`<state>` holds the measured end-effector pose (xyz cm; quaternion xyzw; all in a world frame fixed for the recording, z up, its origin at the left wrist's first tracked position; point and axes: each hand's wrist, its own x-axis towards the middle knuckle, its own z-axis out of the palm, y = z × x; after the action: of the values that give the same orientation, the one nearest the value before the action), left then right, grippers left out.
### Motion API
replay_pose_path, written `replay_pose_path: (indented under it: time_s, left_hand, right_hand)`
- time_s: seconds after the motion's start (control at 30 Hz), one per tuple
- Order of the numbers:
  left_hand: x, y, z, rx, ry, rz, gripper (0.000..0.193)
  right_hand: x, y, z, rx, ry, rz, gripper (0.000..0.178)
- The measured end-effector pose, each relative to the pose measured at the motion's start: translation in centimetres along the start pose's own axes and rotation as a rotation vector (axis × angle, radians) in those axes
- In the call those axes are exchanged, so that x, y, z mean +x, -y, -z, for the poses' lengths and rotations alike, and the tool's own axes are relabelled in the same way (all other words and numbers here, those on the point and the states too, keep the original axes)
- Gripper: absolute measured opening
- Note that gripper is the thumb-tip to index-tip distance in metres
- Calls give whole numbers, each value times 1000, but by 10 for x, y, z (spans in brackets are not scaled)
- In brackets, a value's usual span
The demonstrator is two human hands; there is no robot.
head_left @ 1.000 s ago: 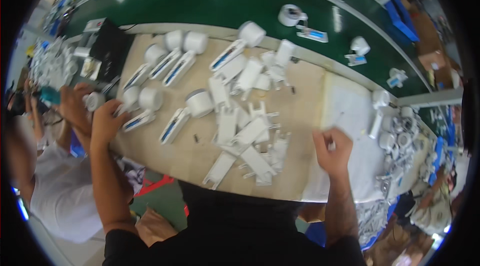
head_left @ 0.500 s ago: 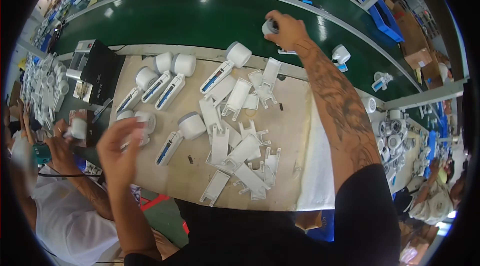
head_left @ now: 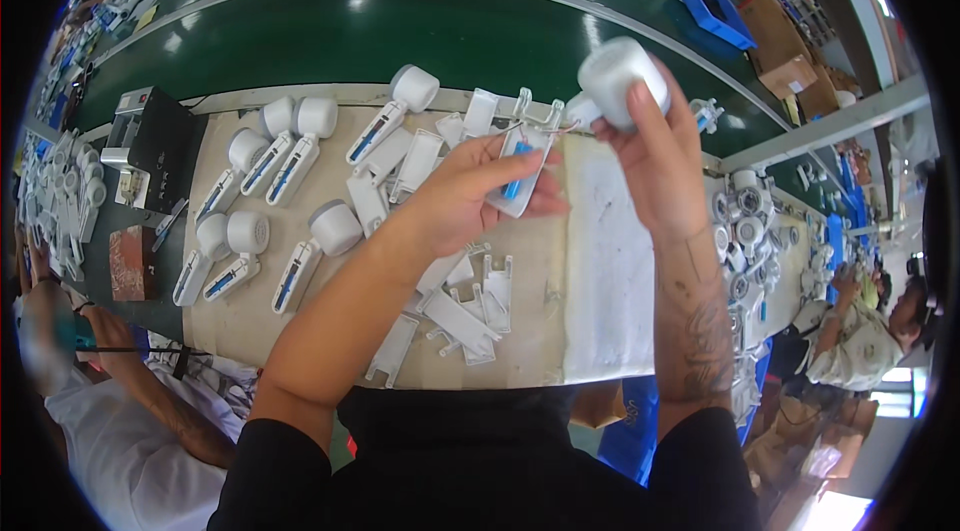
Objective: Assembling handheld portable fans by joining components like handles, motors, and covers.
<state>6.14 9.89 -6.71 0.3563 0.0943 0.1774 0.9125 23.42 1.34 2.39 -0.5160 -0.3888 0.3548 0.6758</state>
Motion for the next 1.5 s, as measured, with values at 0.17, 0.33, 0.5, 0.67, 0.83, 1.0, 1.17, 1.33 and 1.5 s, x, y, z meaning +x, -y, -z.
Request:
replay_pose_path:
  time_s: [0.17,0.33,0.5,0.67,0.83,1.0,1.17,1.33,1.5]
  left_hand:
    - [-35,-1,-36,70,25,35,39]
    - [-53,17,-56,441,10,-12,32]
    - [-66,16,-48,408,-127,53,28]
    - [-68,27,-63,76,-92,118,56]
    - [-57,29,-74,119,-276,92,56]
    - [-59,15,-90,244,-212,18,36]
    - [-67,7,-103,259,-224,5,31]
    - [-69,11,-110,329,-231,-70,25]
    - [-67,14,-102,302,-195,-16,20]
  right_hand:
    - [-83,-40,43,401,156,-255,74]
    - [-139,-77,34,791,234,-608,70]
    - [-138,-66,33,273,6,-372,49]
    - [-122,-30,42,18,-86,-30,58]
    - [-115,-10,40,-5,-9,101,63]
    - [-99,4,40,-82,90,205,66]
    - [-93,14,39,-85,180,181,66]
    - [-97,18,37,-79,183,189,67]
    - [-96,23,49,-89,231,193,65]
